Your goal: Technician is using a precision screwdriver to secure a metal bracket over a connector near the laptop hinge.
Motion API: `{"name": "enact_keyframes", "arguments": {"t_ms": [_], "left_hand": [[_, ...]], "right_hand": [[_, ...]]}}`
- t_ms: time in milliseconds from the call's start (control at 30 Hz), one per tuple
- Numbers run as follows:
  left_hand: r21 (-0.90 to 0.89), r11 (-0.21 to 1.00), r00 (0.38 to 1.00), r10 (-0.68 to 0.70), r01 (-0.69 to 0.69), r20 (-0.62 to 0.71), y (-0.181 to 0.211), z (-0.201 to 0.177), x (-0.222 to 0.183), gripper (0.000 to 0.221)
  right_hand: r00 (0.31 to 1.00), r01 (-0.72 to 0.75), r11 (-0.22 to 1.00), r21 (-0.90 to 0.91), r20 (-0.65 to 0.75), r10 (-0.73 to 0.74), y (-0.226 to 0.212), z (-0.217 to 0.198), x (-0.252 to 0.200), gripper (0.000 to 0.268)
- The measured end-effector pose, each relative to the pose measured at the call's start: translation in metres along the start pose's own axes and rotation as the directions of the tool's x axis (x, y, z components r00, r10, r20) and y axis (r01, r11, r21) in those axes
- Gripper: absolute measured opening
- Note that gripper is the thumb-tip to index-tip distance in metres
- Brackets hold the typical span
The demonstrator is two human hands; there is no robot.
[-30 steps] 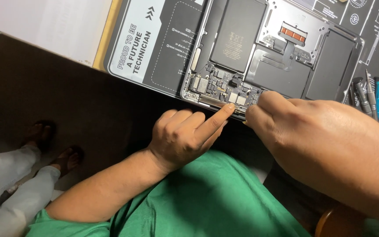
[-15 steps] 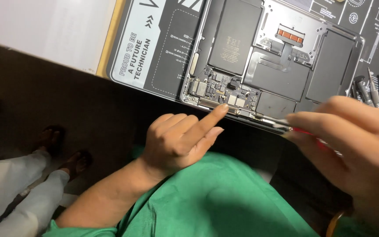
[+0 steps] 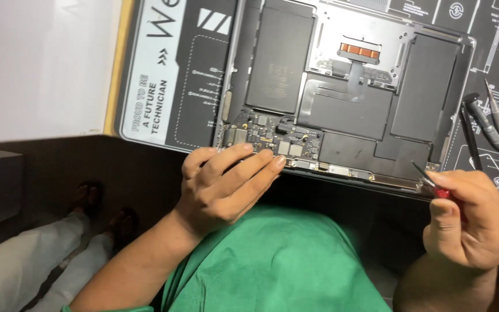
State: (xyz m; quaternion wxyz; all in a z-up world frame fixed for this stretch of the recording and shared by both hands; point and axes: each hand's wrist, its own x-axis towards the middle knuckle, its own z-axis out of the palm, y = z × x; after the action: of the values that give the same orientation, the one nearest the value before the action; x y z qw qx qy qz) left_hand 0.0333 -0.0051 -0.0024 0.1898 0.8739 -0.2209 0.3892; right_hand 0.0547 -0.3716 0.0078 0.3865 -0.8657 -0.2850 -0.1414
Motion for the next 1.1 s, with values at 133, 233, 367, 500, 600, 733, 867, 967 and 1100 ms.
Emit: {"name": "enact_keyframes", "arguments": {"t_ms": [133, 233, 367, 500, 600, 733, 867, 967, 1100], "left_hand": [[0.058, 0.998, 0.999, 0.034, -0.033, -0.015, 0.004, 0.012, -0.005, 0.011], [0.052, 0.999, 1.000, 0.013, -0.012, -0.016, 0.005, 0.013, -0.005, 0.009], [0.099, 0.995, 1.000, -0.025, 0.025, -0.007, 0.004, 0.016, -0.007, 0.012], [0.086, 0.996, 0.999, 0.014, -0.011, -0.039, -0.001, 0.019, -0.006, 0.012], [0.103, 0.995, 1.000, -0.012, 0.014, -0.018, 0.005, 0.017, -0.009, 0.013], [0.138, 0.990, 1.000, -0.012, 0.014, -0.021, 0.009, 0.021, -0.024, 0.017], [0.137, 0.984, 0.994, -0.109, 0.110, -0.020, 0.012, 0.014, -0.039, 0.019], [0.148, 0.972, 0.981, -0.173, 0.184, -0.084, 0.006, 0.006, -0.046, 0.018], [0.149, 0.938, 0.948, -0.301, 0.314, -0.105, 0.001, -0.013, -0.040, 0.021]], "right_hand": [[0.987, -0.056, 0.998, -0.027, -0.149, 0.051, 0.001, 0.005, -0.014, 0.037], [0.995, -0.045, 0.999, 0.006, -0.093, 0.045, 0.004, 0.004, -0.012, 0.030], [0.997, -0.030, 0.998, 0.051, -0.066, 0.033, 0.003, 0.007, -0.009, 0.028], [0.998, -0.005, 0.996, 0.094, -0.060, 0.011, -0.001, 0.010, -0.005, 0.028], [0.998, 0.023, 0.987, 0.157, -0.054, -0.015, -0.002, 0.013, -0.003, 0.028], [0.999, 0.033, 0.982, 0.186, -0.043, -0.025, -0.012, 0.014, -0.001, 0.032], [0.998, -0.012, 0.973, 0.229, -0.059, 0.027, -0.010, 0.021, -0.018, 0.039], [0.994, 0.030, 0.937, 0.349, -0.105, 0.007, 0.006, 0.025, -0.029, 0.040], [0.989, 0.146, 0.902, 0.407, -0.042, -0.141, 0.008, 0.021, -0.003, 0.023]]}}
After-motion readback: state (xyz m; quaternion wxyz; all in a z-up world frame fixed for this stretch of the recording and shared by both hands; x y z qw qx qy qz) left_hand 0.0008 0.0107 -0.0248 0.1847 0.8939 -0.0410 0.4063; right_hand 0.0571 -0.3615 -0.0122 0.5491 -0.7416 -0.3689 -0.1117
